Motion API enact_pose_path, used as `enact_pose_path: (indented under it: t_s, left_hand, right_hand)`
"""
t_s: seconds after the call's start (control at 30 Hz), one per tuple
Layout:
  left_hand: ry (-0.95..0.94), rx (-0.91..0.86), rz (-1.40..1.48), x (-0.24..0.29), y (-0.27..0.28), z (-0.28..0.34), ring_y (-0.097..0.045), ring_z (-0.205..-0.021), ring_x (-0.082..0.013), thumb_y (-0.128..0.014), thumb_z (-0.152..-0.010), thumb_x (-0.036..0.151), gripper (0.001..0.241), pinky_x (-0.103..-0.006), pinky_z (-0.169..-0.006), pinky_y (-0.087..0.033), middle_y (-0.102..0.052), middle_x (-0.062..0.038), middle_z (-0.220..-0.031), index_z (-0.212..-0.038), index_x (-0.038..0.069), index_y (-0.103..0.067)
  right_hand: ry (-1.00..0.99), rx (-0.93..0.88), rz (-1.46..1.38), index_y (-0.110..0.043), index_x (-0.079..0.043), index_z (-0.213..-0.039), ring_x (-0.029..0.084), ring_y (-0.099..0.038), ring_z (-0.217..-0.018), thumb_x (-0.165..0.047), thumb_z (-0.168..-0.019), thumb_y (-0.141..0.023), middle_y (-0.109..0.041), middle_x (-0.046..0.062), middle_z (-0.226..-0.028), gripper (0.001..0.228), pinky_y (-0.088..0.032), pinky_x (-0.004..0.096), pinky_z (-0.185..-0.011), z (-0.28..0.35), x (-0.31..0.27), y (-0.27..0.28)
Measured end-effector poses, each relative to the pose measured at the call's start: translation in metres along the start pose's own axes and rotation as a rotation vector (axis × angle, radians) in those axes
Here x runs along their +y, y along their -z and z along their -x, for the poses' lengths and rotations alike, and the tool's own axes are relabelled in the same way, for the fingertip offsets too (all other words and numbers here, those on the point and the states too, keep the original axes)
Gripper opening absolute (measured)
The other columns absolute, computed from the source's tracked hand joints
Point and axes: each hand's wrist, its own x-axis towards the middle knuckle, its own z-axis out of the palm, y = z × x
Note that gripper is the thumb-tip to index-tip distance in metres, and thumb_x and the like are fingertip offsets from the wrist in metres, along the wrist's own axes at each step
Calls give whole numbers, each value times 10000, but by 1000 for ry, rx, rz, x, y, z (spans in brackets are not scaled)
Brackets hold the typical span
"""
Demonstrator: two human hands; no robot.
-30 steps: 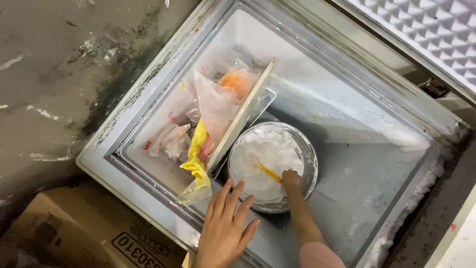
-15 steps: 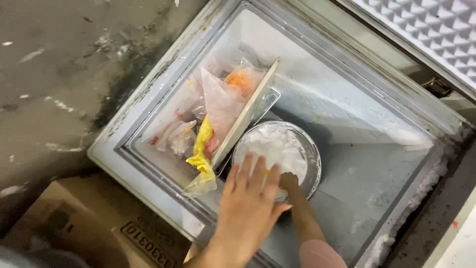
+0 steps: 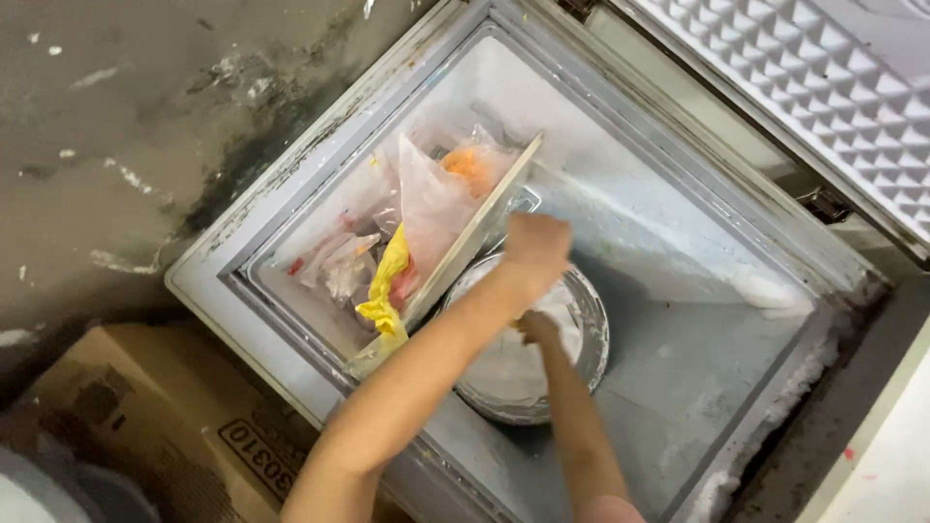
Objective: Preparing whipped cream by mixing it in a bowl and disposing of the packaging.
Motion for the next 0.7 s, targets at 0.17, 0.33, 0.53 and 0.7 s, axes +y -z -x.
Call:
enact_pose_path:
  t_s: [0.17, 0.33, 0.53, 0.7]
  left_hand:
    - [43, -116, -136, -57, -45, 19, -716, -949, -256, -837, -712, 401, 351, -517, -907, -457, -748, -64, -929, -955, 167, -740]
    - [8, -22, -70, -44, -36, 16, -721, -914, -280, -769, -804, 356, 258, -470, -823, -504, -746, -86, -926, -950, 147, -738]
    - [-23, 97, -160, -44, -39, 12, -716, -886, -253, -700, -809, 253, 168, -494, -849, -500, -749, -63, -895, -931, 141, -733]
    - [-53, 168, -181, -33, -37, 10, -710, -898, -255, -680, -820, 204, 152, -485, -833, -500, -743, -74, -910, -939, 125, -734]
  right_hand:
    - [-50, -8, -83, -771, -107, -1060, 239, -742, -1007, -578, -915, -680, -778, 66, -1133, 501, -568, 411, -770, -61, 20, -6]
    - [-37, 346, 163, -760, -147, -1038, 256, -756, -991, -216, -971, -609, -769, 84, -1115, 179, -597, 427, -726, -139, 12, -102]
    - [184, 321, -31, -662, -160, -1133, 341, -751, -921, -182, -1001, -504, -763, 145, -971, 208, -584, 503, -768, -135, 4, -140]
    - [216, 250, -314, -690, -193, -1125, 341, -726, -968, -229, -968, -504, -756, 130, -1018, 246, -558, 505, -833, -115, -27, -177]
